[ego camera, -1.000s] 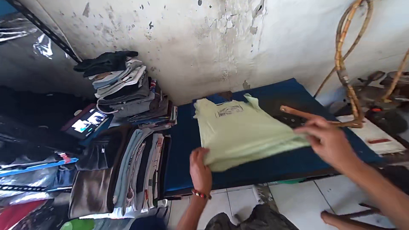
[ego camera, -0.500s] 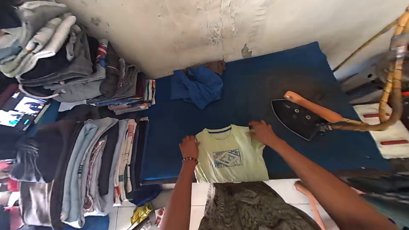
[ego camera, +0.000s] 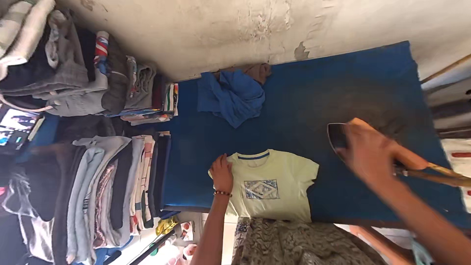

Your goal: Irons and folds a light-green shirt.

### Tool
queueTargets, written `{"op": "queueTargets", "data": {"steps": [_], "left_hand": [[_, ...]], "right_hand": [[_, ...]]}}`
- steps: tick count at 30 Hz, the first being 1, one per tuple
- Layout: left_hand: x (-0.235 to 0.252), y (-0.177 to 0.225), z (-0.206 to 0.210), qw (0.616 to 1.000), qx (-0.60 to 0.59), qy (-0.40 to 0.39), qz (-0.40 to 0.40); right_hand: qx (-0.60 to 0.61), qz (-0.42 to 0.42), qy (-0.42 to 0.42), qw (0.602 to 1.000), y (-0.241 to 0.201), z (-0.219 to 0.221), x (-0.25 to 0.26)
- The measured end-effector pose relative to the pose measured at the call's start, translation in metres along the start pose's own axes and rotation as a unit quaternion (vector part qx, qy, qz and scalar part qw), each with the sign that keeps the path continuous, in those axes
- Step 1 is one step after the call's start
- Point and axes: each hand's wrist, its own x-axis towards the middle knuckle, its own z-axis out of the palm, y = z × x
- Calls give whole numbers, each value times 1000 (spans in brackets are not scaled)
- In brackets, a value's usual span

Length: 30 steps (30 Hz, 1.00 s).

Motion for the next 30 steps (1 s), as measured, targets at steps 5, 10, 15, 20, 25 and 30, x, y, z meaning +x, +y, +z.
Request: {"op": "queueTargets", "data": {"steps": [5, 10, 15, 20, 25, 30], "left_hand": [[34, 7, -24, 986, -3, -166, 7], [54, -9, -42, 968, -52, -244, -19], [53, -31, -39, 967, -114, -230, -8], [32, -50, -49, 971, -121, -206, -25], [15, -102, -67, 948, -108, -298, -13], [14, -133, -75, 943, -208, -261, -5]], "right_hand": [[14, 300, -42, 953, 71, -31, 24], [180, 357, -155, 904, 38, -53, 20], [259, 365, -147, 882, -66, -49, -58], [231, 356, -150, 893, -159, 18, -59], [198, 339, -126, 911, -177, 30, -7], [89, 236, -208, 945, -226, -5, -14]]}}
